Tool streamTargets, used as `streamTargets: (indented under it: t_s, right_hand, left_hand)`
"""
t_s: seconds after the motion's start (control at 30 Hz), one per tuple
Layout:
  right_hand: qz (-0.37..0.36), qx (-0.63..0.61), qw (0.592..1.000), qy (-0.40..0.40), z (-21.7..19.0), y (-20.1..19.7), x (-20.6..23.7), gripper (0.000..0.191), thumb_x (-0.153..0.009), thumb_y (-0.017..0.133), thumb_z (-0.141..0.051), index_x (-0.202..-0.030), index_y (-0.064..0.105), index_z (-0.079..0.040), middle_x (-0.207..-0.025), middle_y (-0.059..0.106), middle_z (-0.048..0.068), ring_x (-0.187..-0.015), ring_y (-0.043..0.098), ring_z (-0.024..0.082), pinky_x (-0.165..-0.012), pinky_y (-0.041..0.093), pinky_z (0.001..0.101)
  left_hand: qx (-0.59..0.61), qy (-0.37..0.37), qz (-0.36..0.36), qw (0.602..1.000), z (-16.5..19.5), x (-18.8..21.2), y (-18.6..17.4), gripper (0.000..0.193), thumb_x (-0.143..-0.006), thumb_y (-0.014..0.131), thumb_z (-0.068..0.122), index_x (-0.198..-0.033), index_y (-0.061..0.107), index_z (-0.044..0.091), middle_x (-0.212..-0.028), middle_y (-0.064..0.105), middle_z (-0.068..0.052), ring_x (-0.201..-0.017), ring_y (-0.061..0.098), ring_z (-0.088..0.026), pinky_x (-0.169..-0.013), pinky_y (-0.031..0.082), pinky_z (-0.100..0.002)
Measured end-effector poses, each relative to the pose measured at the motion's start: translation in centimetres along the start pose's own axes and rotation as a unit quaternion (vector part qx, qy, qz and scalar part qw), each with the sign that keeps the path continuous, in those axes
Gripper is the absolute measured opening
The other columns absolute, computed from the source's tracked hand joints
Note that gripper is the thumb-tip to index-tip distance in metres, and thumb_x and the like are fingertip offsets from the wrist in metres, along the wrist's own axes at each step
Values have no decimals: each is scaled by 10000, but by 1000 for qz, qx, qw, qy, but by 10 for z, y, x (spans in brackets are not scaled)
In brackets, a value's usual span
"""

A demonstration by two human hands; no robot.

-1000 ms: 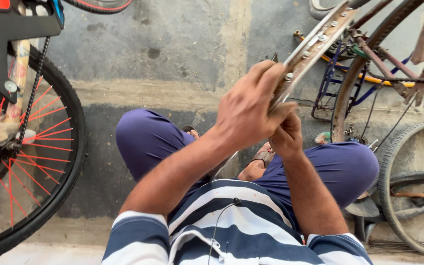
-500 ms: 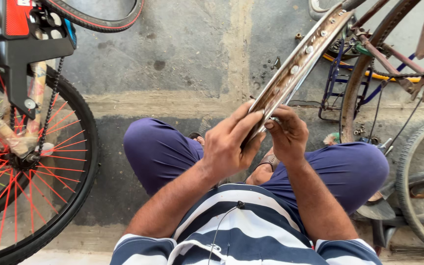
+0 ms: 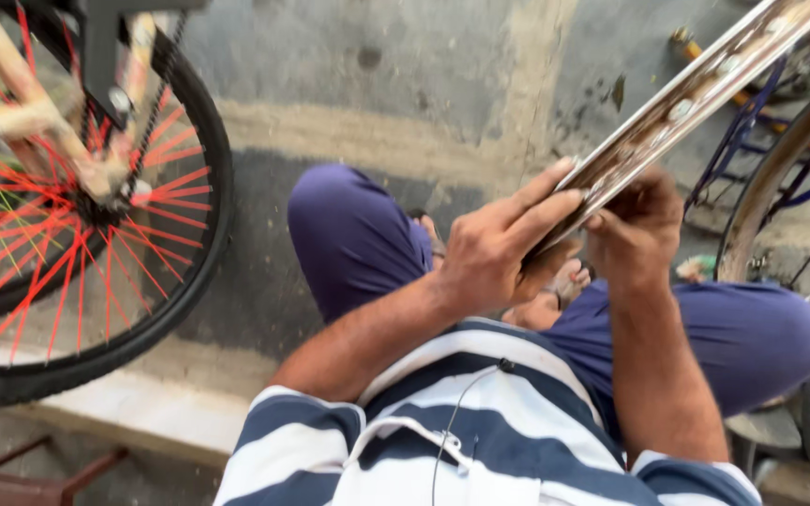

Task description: The person sits on the floor holding a bicycle wheel across their lap and works around the rim, turning spoke nipples with a small spoke wrench and rotating the wheel to check and adjust spoke tension along the rim.

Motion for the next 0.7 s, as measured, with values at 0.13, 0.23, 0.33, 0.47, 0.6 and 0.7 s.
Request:
streamTargets:
  t_s: [0.13, 0.23, 0.33, 0.47, 0.6, 0.7]
  right_hand:
    - [40, 216, 971, 94, 12, -8, 6, 270, -971, 681, 73, -1232, 663, 6, -1131, 719, 94, -973, 689, 151, -903, 570, 308]
    - [65, 117, 986, 99, 9, -12, 8, 295, -937, 696, 53, -1224, 672, -10, -1125, 725, 95, -1049, 696, 158, -952, 567, 310]
    - [43, -45, 996, 58, 1, -6, 5, 307, -923, 740, 52, -1213, 670, -23, -1189, 726, 94, -1120, 704, 166, -1039, 567, 311]
    - [49, 93, 993, 55, -2, 3, -1, 341, -945, 748, 114, -1247, 649, -8, -1193, 715, 115, -1090, 699, 186, -984, 579, 336]
    - [68, 71, 987, 124, 0, 9, 0, 517, -865, 714, 93, -1354, 610, -37, -1282, 682, 97, -1135, 677, 166, -998, 560, 308]
    - [50, -52, 996, 55, -8, 12, -2, 221, -853, 716, 31, -1064, 651, 17, -1219, 696, 112, -1161, 694, 193, -1078, 564, 316]
  left_hand:
    - [10, -1, 6, 1000, 1, -2, 3, 446, -994, 789, 224, -1386, 605, 114, -1521, 574, -143, -1073, 753, -296, -884, 624, -333]
    - [13, 2, 7, 1000, 3, -9, 2, 435, -995, 789, 234, -1373, 613, 107, -1512, 583, -158, -1084, 750, -311, -886, 627, -340]
    - [4, 16, -2, 1000, 3, -16, 2, 451, -987, 790, 235, -1369, 608, 78, -1491, 590, -184, -1109, 747, -340, -903, 627, -371]
    - [3, 25, -4, 1000, 6, -16, 5, 477, -960, 799, 242, -1364, 606, 76, -1476, 585, -201, -1144, 744, -359, -928, 627, -390]
    - [11, 27, -3, 1000, 5, -16, 5, 469, -987, 792, 231, -1382, 594, 76, -1493, 588, -197, -1159, 750, -350, -911, 632, -362]
    - [4, 27, -4, 1000, 3, -20, 6, 465, -967, 797, 225, -1363, 605, 77, -1476, 597, -204, -1127, 752, -350, -922, 632, -380]
Point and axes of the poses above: each hand's wrist, its own x-axis away from the middle knuckle, its own y-axis out of the palm, z = x × y, the point moved 5 cm from there along -x, towards the middle knuckle
